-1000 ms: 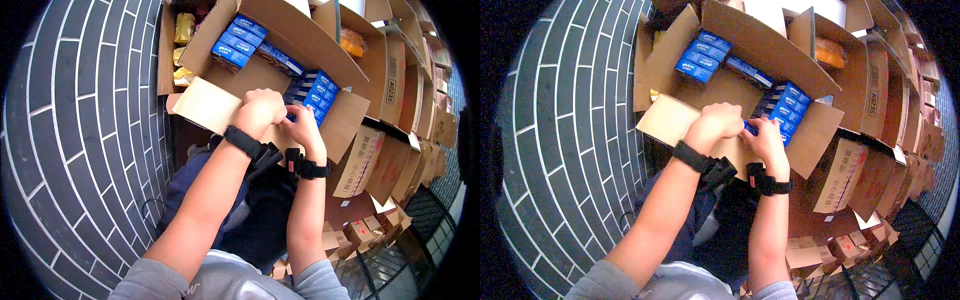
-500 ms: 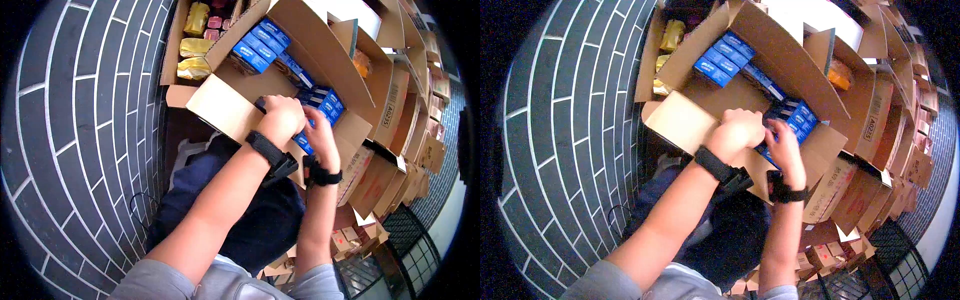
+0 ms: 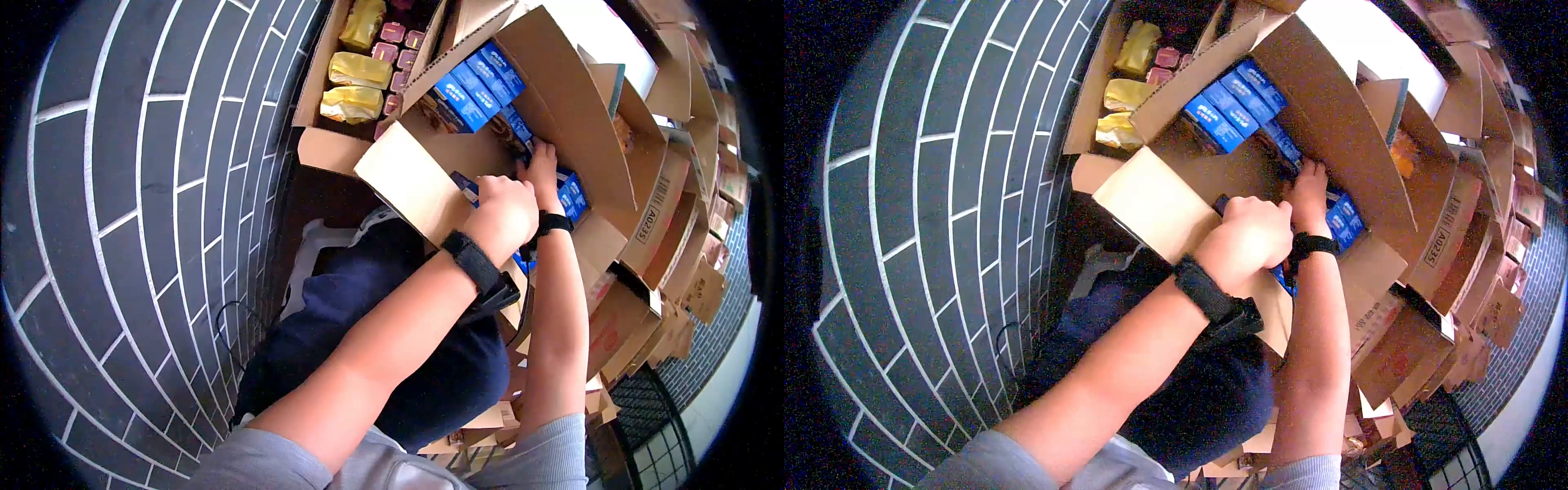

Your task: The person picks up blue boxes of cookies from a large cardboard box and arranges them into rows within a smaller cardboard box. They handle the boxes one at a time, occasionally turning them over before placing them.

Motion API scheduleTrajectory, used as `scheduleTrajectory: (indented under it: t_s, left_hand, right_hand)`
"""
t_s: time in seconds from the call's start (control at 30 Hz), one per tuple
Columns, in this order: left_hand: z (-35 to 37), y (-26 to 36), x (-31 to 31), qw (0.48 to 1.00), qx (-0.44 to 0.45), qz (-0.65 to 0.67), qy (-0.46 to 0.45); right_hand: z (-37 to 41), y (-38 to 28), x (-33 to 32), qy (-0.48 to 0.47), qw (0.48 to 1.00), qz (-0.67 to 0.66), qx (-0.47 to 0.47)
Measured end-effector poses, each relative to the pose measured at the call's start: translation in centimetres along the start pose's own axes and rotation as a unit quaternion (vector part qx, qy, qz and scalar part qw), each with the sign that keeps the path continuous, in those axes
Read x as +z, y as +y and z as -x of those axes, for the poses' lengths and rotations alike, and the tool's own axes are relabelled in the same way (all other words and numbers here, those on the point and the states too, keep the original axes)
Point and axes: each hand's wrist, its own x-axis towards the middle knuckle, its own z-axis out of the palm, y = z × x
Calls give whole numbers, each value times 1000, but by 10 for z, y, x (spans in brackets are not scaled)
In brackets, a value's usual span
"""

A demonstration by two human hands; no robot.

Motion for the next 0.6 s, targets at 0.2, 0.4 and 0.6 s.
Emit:
scheduleTrajectory:
  t_s: [0.2,0.4,0.6]
  left_hand:
    - [0,1,1,1000,-4,12,13]
    - [2,1,0,1000,6,19,15]
    - [7,5,3,999,2,30,19]
  right_hand:
    - [-1,-5,-2,-58,978,197,-27]
    - [-6,-1,12,-292,949,60,99]
    - [-4,-18,-3,-299,953,4,55]
